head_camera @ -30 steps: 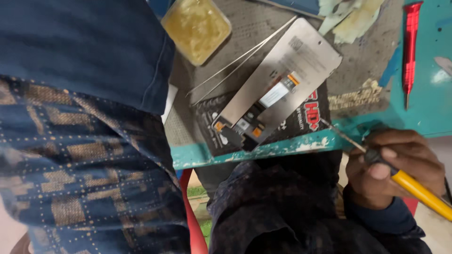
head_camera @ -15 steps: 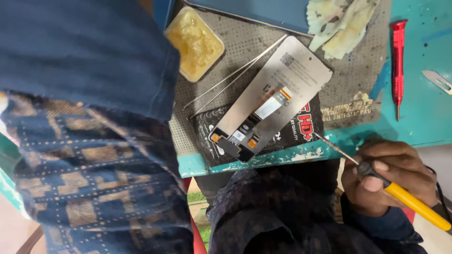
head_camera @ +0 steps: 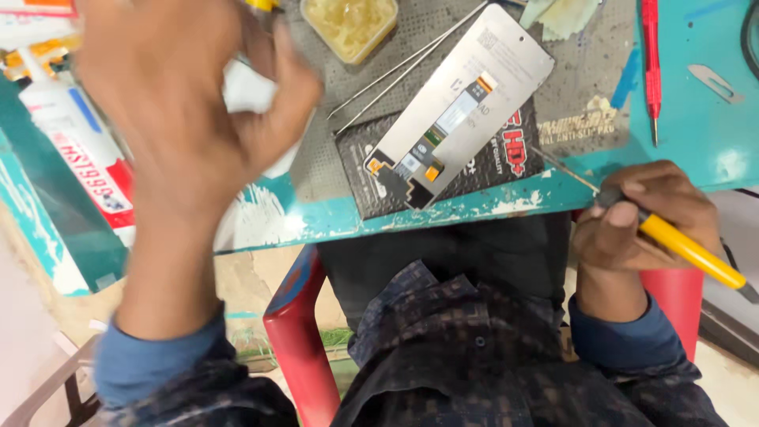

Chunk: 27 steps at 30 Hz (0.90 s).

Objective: The person uses a soldering iron to apply heat to a small electronic component on a circuit board. They hold the board steady with one hand while manipulating the soldering iron with the other, focusing on specific connection points.

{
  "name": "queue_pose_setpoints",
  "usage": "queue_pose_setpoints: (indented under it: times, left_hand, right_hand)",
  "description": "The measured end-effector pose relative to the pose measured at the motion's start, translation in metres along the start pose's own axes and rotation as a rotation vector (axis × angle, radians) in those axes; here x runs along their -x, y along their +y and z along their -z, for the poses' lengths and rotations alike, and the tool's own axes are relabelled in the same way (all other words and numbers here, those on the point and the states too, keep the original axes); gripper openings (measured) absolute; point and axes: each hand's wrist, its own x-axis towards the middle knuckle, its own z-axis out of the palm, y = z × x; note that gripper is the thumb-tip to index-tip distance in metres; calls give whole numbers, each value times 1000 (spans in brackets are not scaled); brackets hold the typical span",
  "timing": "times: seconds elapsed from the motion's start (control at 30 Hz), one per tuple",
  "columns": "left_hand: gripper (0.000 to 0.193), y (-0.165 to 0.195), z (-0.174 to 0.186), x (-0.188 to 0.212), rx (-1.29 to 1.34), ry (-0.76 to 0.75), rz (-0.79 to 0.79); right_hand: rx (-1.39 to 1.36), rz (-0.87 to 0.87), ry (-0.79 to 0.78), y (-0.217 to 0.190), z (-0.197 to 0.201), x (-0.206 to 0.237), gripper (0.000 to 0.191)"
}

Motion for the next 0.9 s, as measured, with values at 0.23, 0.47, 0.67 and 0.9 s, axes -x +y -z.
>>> queue_pose_setpoints:
  times: [0.23,0.47,0.67,0.9]
  left_hand:
    - [22,49,-10,106,227,130,284]
    - [17,58,-24,116,302,229,420]
    - [14,55,-47,127,262,319,498]
    - [23,59,-44,123,292,314,427]
  right_hand:
    - [-48,-29,-58,12,0,-7,34]
    - [-12,-40,-92,22,10,-5,27]
    - [-11,-30,-87,22,9,-8,27]
    - [24,-40,-86,21,16,-3,27]
